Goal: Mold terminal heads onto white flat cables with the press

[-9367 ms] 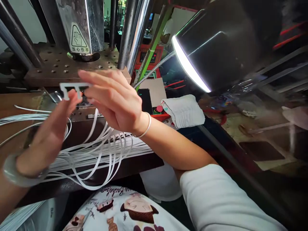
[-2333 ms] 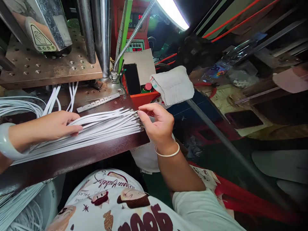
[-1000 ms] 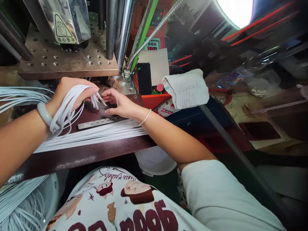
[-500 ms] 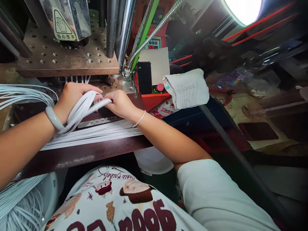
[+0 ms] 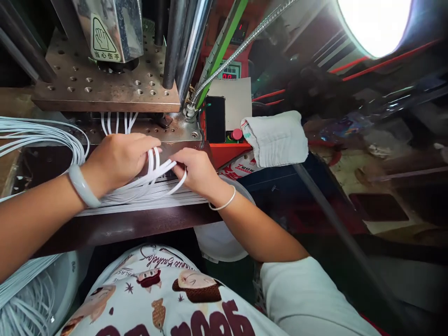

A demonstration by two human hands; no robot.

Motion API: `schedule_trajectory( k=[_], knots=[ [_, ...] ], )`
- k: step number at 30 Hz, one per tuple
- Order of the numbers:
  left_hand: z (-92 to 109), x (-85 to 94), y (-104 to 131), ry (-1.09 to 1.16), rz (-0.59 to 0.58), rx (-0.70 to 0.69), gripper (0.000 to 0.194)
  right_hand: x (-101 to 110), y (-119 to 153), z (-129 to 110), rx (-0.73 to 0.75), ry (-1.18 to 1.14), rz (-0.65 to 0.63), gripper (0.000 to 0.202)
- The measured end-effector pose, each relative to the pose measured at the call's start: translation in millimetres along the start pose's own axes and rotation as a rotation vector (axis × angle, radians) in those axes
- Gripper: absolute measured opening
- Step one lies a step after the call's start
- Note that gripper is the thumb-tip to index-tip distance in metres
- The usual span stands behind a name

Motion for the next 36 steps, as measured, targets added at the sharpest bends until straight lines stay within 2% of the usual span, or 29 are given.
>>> schedule_trajectory(
  k=[3,5,9,12,15,17,19,22,27,32,36],
  knots=[
    [9.0,-15.5,11.9,0.054,-0.073,-0.120,0.034,-5.5,14.9,-6.2,0.100,-0.247,0.057,0.023],
    [9.9,-22.5,20.6,0.048,-0.115,-0.159,0.034,-10.4,18.9,-7.4,0.126,-0.299,0.075,0.023],
    [10.9,-0.9,27.5,0.045,0.046,-0.144,0.036,-18.4,20.1,-9.0,0.126,-0.245,0.042,0.022],
    [15.1,10.0,32.7,0.076,0.091,-0.159,0.035,-17.5,22.1,-13.5,0.150,-0.177,0.050,0.024],
    [3.8,7.7,38.6,0.120,0.148,-0.068,0.033,-14.8,25.6,-20.5,0.212,-0.098,0.098,0.028],
    [-5.1,-2.5,42.7,0.152,0.126,-0.017,0.033,-15.3,27.5,-23.0,0.234,-0.062,0.113,0.031],
    [-9.9,-11.2,45.4,0.172,0.084,0.009,0.034,-17.1,28.3,-21.8,0.217,-0.058,0.102,0.030],
    [-11.8,-9.2,45.5,0.198,0.097,0.057,0.034,-15.0,28.9,-16.6,0.155,-0.151,0.094,0.025],
    [-6.2,-6.6,45.9,0.197,0.081,0.069,0.032,3.6,29.2,-1.5,-0.002,-0.323,0.218,0.007],
    [2.1,-6.8,48.2,0.151,0.129,-0.037,0.031,14.1,31.4,-6.2,0.088,-0.276,0.324,0.017],
    [13.3,-3.9,50.4,0.115,0.175,-0.181,0.030,12.2,31.8,-7.6,0.086,-0.218,0.291,0.023]
  ],
)
Point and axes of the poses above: each hand's wrist, its own y-axis away from the middle knuckle, its own x-axis out of the back of the hand, z = x × y, the point moved 8 cm from there along -y, towards the middle knuckle, and after that the axes turned 11 degrees about z, right-handed, at the moved point
